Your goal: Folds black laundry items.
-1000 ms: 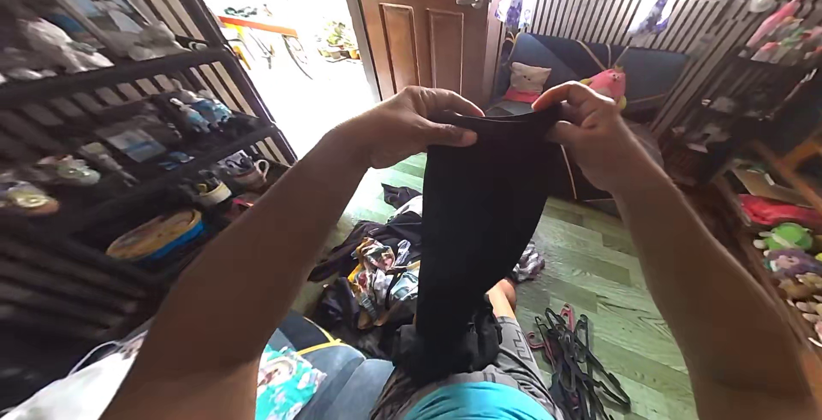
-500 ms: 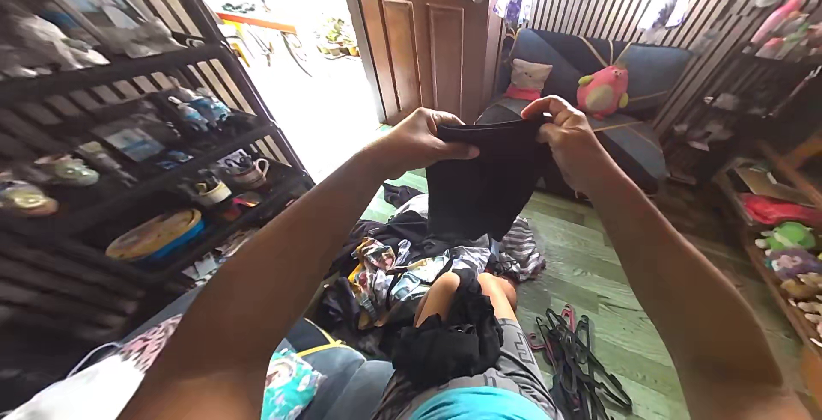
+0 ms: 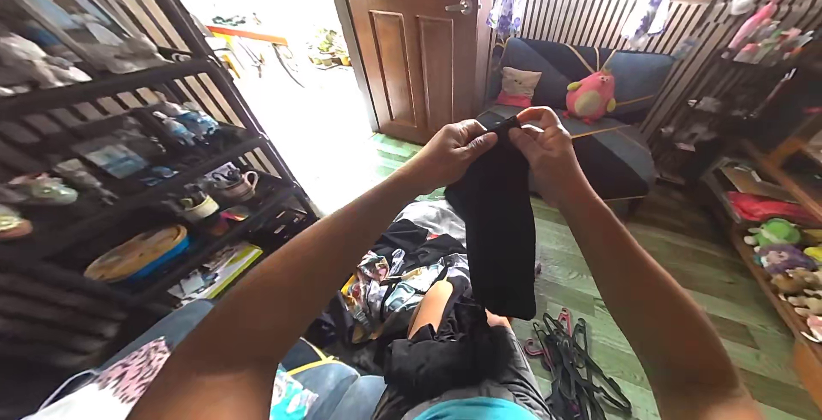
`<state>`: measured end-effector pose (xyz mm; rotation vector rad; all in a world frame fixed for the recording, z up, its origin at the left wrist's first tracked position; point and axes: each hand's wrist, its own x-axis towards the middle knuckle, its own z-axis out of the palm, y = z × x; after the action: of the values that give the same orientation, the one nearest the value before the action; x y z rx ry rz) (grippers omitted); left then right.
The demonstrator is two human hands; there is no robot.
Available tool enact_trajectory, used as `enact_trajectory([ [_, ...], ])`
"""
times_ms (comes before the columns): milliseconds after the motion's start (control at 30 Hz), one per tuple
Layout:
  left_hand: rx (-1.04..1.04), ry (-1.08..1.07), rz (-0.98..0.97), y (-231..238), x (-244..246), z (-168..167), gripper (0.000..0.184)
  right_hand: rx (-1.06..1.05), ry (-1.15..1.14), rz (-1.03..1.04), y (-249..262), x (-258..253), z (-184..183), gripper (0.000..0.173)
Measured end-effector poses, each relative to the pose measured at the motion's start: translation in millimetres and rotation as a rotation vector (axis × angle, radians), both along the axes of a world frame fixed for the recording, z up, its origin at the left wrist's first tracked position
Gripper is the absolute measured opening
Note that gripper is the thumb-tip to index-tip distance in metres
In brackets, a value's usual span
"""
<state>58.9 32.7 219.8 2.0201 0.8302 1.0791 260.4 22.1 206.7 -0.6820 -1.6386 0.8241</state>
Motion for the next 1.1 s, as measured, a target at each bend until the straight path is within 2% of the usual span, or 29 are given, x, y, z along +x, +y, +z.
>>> enact_trajectory([
  [200, 0.581, 0.323, 0.161, 5, 27, 36, 0.032, -0.046, 0.062, 0.053, -21, 32, -52, 0.033],
  [333, 0.829, 0.46, 0.147, 12, 19, 51, 0.034, -0.266, 0.076, 0.317, -16, 43, -75, 0.014],
  [400, 0.882, 0.494, 0.139, 18, 6, 48, 0.033, -0.298, 0.071, 0.383, -7, 47, -78, 0.013],
  [467, 0.934, 0.57, 0.16, 26, -12, 40, 0.032, -0.303, 0.046, 0.354, 5, 45, -81, 0.016],
  [567, 0.992, 0.703, 0.213, 39, -39, 24, 0.031, -0.229, -0.111, 0.164, 28, 35, -88, 0.016],
  [667, 1.04, 0.743, 0.259, 47, -58, 11, 0.031, -0.105, -0.308, -0.042, 46, 26, -92, 0.019],
  [767, 1.004, 0.717, 0.344, 45, -65, 4, 0.032, -0.111, -0.308, -0.051, 55, 20, -91, 0.018],
  [833, 0.906, 0.721, 0.385, 40, -65, 2, 0.034, -0.178, -0.239, -0.009, 57, 16, -92, 0.016],
  [1000, 0.473, 0.558, 0.358, 37, -77, 7, 0.038, -0.35, -0.04, 0.095, 46, 11, -79, 0.018],
  [1100, 0.187, 0.399, 0.238, 28, -84, 15, 0.032, -0.406, 0.058, 0.194, 33, 20, -58, 0.014],
])
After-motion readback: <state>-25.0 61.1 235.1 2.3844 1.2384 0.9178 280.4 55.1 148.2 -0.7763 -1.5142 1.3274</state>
